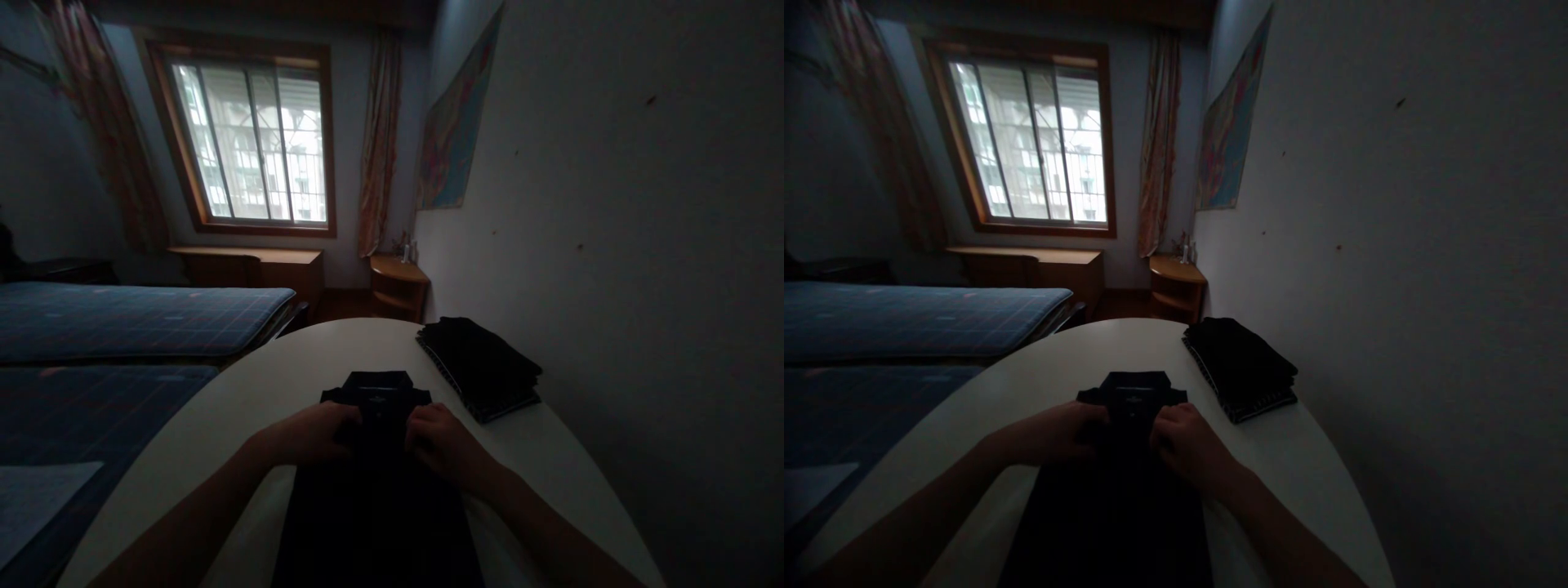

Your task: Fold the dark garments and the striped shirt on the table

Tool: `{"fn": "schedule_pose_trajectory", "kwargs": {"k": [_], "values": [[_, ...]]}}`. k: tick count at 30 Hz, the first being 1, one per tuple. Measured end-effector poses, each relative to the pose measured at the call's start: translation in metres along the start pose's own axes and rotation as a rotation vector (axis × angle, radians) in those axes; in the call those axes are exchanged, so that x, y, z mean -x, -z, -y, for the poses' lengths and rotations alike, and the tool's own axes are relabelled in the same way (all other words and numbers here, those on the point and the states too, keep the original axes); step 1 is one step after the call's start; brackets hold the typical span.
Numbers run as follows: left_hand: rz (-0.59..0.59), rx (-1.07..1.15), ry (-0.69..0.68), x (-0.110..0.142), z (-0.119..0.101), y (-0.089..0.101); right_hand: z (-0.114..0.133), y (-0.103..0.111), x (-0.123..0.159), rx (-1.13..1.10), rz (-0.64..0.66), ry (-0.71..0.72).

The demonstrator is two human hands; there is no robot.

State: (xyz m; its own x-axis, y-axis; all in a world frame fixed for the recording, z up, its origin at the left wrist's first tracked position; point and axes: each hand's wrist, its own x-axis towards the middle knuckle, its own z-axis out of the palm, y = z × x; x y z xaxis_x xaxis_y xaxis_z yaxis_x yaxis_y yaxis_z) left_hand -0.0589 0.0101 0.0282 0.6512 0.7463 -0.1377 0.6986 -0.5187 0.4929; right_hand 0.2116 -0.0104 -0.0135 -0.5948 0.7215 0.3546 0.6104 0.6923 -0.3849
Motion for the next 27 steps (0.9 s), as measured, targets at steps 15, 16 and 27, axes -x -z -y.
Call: {"fn": "schedule_pose_trajectory", "kwargs": {"k": [15, 16, 27], "values": [[0.137, 0.041, -0.041, 0.014, -0.013, 0.007, 0.03, 0.014, 0.015, -0.095, 0.234, 0.196], [0.181, 0.052, -0.056, 0.015, -0.016, 0.008, 0.032, 0.015, 0.016, -0.104, 0.252, 0.173], [-0.012, -0.066, -0.047, 0.01, -0.007, 0.003, 0.014, 0.007, 0.009, 0.051, 0.058, -0.161]]}}
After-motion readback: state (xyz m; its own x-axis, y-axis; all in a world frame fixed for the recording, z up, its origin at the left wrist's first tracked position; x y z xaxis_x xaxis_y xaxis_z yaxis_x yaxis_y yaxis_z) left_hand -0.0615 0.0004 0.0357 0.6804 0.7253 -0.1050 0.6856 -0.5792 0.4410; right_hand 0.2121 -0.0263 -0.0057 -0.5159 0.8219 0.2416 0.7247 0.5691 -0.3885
